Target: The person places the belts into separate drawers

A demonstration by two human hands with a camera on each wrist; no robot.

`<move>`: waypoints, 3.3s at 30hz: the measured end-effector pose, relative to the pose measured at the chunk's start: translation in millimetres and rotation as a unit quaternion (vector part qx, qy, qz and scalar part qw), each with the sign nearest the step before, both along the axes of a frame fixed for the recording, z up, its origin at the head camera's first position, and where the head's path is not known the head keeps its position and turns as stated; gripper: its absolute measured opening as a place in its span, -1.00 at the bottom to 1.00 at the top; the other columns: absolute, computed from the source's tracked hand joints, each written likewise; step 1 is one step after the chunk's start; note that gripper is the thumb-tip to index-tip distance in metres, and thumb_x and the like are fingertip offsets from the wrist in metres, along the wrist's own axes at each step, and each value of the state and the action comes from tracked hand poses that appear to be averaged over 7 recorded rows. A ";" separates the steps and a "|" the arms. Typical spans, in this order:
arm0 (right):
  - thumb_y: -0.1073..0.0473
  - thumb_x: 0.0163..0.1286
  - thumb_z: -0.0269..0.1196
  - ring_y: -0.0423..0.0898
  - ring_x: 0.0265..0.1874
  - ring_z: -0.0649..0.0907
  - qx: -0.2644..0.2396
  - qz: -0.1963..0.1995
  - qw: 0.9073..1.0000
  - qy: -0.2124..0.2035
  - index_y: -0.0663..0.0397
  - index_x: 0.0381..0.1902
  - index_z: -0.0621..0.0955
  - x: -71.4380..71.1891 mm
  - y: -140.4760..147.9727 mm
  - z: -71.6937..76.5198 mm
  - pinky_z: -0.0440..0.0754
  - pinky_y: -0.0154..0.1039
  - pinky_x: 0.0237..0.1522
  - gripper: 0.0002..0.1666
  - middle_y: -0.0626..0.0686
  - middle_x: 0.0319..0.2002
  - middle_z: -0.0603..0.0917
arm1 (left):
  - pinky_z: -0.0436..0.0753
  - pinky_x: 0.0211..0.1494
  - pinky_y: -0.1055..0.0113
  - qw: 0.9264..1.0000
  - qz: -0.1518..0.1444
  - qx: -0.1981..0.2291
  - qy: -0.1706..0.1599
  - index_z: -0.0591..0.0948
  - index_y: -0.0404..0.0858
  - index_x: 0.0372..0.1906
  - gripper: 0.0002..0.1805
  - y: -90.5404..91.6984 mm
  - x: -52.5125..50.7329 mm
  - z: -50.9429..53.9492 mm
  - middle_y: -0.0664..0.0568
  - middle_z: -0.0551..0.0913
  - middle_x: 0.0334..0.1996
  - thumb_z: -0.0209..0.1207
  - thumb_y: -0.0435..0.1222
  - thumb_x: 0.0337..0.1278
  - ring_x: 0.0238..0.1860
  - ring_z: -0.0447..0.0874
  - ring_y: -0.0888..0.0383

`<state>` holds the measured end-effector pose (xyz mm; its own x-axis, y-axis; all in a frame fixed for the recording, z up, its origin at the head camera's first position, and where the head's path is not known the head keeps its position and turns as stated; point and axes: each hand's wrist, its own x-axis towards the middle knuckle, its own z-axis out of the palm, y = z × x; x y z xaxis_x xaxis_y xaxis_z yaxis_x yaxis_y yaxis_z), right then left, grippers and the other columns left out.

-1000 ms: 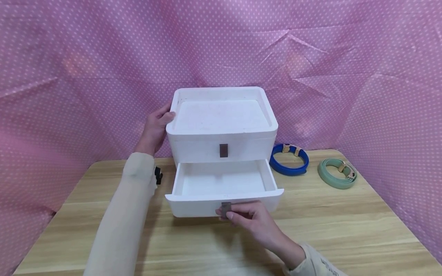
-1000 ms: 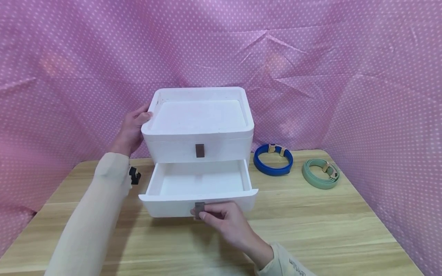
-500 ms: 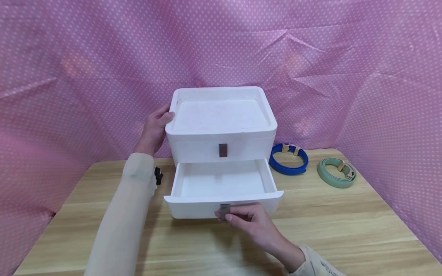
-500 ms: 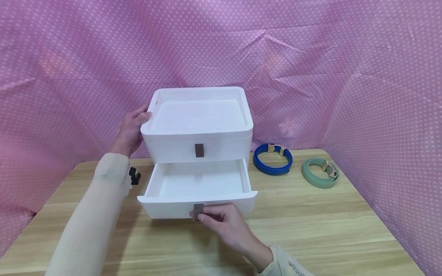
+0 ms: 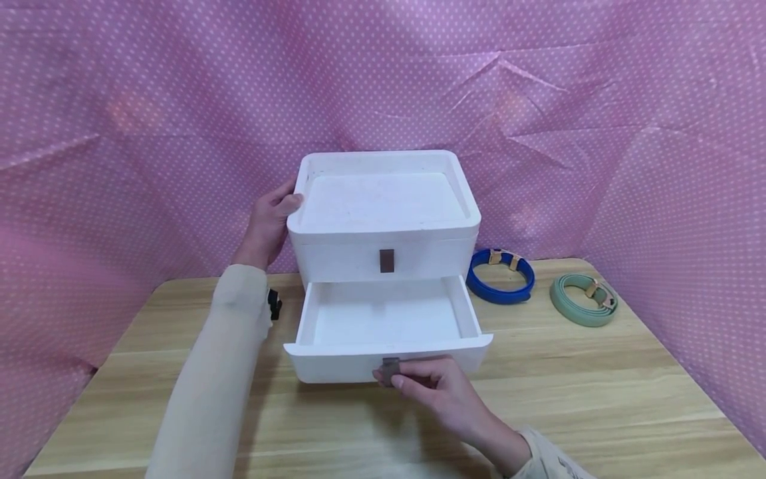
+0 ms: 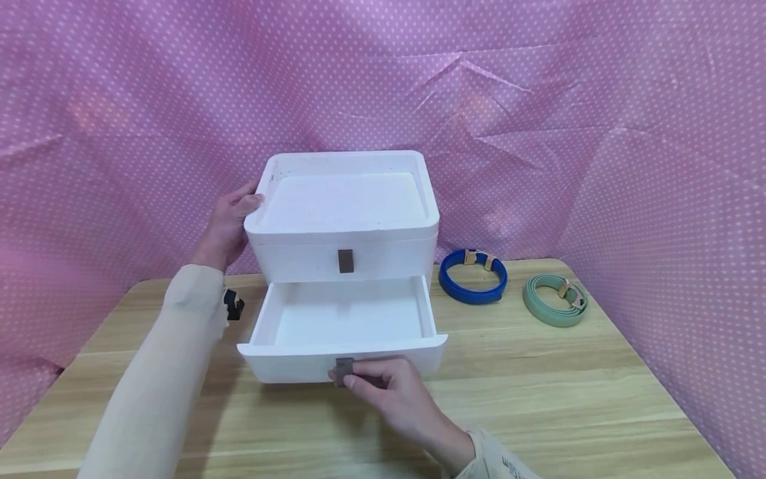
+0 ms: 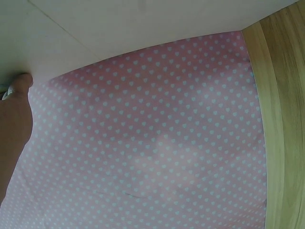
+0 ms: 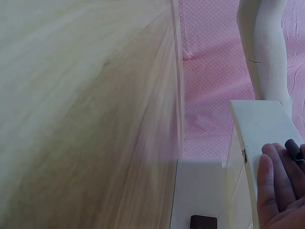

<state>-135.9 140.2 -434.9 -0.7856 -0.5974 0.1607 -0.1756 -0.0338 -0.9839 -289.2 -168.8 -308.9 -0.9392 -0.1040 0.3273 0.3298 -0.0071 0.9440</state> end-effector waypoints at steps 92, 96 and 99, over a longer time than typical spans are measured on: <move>0.22 0.33 0.27 0.37 0.16 0.49 0.441 -0.128 0.868 0.188 0.49 0.19 0.48 -168.0 158.4 38.6 0.45 0.28 0.18 -0.44 0.45 0.14 0.53 | 0.45 0.31 0.30 1.000 -0.008 -0.011 -0.008 0.27 -0.15 0.47 -0.39 -4.3 -6.6 3.8 -0.01 0.26 0.46 0.09 -0.29 0.37 0.39 0.29 0.01; 0.23 0.31 0.28 0.35 0.12 0.52 0.468 -0.119 0.857 0.179 0.49 0.18 0.50 -180.5 157.3 32.8 0.48 0.26 0.15 -0.44 0.43 0.11 0.55 | 0.45 0.32 0.32 1.000 -0.010 -0.003 -0.002 0.27 -0.19 0.47 -0.39 -4.3 -6.7 3.5 -0.03 0.25 0.46 0.10 -0.32 0.35 0.40 0.27 0.01; 0.26 0.27 0.31 0.30 0.04 0.58 0.480 -0.107 0.849 0.195 0.48 0.11 0.54 -188.0 155.1 26.0 0.54 0.22 0.09 -0.49 0.39 0.02 0.62 | 0.46 0.30 0.31 1.000 -0.012 0.002 0.000 0.27 -0.21 0.46 -0.39 -3.9 -5.9 3.5 -0.04 0.24 0.46 0.09 -0.34 0.35 0.40 0.28 -0.01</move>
<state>-323.9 295.3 -408.9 -0.8916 -0.4505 -0.0458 -0.3955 0.8239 -0.4060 -295.2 -172.7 -305.4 -0.9416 -0.0824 0.3265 0.3290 -0.0193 0.9441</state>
